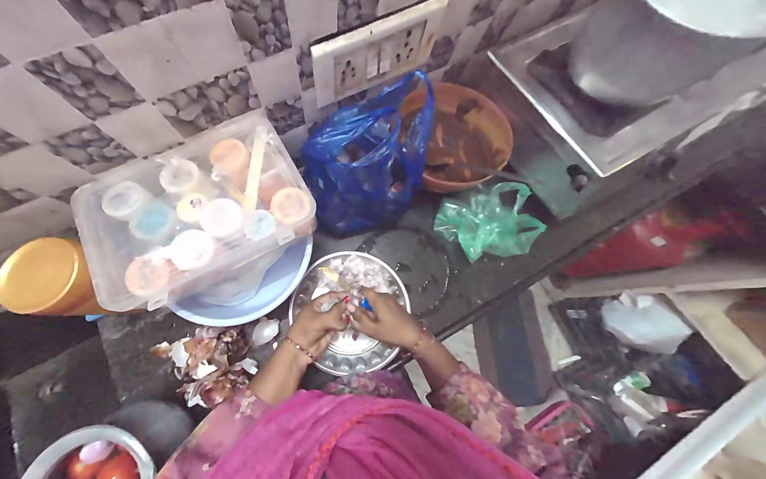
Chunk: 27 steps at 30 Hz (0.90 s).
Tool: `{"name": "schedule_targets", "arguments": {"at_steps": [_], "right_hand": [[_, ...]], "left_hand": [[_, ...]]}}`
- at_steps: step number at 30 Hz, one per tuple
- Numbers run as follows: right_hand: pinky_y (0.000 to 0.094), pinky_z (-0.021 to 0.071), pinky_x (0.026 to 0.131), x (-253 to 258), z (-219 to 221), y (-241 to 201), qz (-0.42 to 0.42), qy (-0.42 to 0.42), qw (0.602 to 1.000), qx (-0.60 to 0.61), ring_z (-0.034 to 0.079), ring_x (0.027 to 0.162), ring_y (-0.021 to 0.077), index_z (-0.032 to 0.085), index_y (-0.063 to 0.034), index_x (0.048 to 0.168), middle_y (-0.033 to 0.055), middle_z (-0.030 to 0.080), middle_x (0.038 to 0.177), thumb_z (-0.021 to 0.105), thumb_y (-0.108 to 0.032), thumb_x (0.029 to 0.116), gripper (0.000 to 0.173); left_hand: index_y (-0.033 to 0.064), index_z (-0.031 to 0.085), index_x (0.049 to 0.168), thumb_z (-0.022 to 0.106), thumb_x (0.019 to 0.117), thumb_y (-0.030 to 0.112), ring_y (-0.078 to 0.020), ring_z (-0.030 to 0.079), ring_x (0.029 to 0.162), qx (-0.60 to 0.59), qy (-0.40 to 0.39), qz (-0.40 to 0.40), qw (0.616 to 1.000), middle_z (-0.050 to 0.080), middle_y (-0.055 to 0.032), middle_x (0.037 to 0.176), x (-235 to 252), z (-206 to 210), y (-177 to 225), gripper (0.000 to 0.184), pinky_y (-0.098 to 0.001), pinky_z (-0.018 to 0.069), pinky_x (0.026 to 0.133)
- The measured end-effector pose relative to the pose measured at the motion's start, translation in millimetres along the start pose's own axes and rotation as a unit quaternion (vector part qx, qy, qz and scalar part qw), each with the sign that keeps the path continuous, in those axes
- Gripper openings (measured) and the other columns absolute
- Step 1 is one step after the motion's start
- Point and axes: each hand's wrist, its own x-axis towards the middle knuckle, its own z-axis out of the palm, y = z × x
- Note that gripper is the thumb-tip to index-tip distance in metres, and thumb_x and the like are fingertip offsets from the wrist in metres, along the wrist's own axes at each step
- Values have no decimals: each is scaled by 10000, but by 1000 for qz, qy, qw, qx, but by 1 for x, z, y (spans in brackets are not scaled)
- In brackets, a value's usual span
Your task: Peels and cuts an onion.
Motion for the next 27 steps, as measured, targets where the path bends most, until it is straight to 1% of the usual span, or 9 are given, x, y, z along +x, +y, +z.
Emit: {"name": "schedule_targets", "arguments": {"at_steps": [2,6,9,11,16,18,21,24,27], "right_hand": [[362,490,657,0,0,0,5,-2,1000,-1,565,669,186,608,71,1030,108,582,748,528,-316,1021,395],[401,508,694,-1,-1,-2,18,-12,1000,-3,597,708,227,609,76,1052,135,602,776,511,-330,1036,418],[423,515,712,0,0,-5,35,-21,999,-1,613,729,241,612,77,1075,145,614,791,489,-342,1048,438],[430,516,719,0,1,-5,42,-23,999,-5,618,742,251,611,78,1077,152,618,801,482,-336,1052,434],[420,532,719,-1,4,-1,22,-5,1000,-10,637,724,237,617,72,1043,135,634,774,450,-314,1067,422],[421,535,722,-1,6,-1,18,3,1000,-10,643,722,241,627,77,1044,137,641,770,442,-306,1070,426],[407,517,675,0,10,-2,30,17,999,-9,619,675,211,634,48,980,103,614,721,436,-309,1069,419],[442,519,681,0,13,-4,49,28,998,-24,631,691,242,639,40,952,116,616,725,432,-338,1070,446],[500,539,728,0,15,-5,55,55,995,-59,670,758,314,658,64,993,174,656,783,453,-344,1061,461]], "left_hand": [[53,624,1040,537,839,-100,-15,603,635,7,-4,-4,1000,654,49,754,-1,0,2,266,-187,531,621],[51,643,1035,541,815,-115,-16,607,644,13,-21,-7,1000,654,50,760,0,-4,3,294,-184,532,628],[55,633,1015,544,820,-122,-17,599,625,28,-9,-10,1000,653,47,750,0,-4,6,278,-183,522,600],[52,618,1034,545,840,-114,-16,595,627,49,-5,-14,999,649,46,760,0,-4,7,265,-180,518,601],[55,612,1009,546,856,-102,-26,604,639,55,-1,-12,998,650,39,770,1,-3,8,229,-192,531,615],[50,608,1000,548,851,-109,-35,598,625,52,6,-12,999,639,37,754,2,-2,7,226,-202,532,601],[72,617,947,554,851,-113,-38,605,622,42,13,-6,999,648,38,739,4,-4,5,218,-205,534,595],[73,608,940,566,857,-114,-49,611,630,46,31,-5,998,645,30,744,5,-3,4,209,-214,539,595],[44,597,985,572,847,-130,-61,624,648,38,59,8,998,656,3,777,6,1,3,223,-222,545,591]]}}
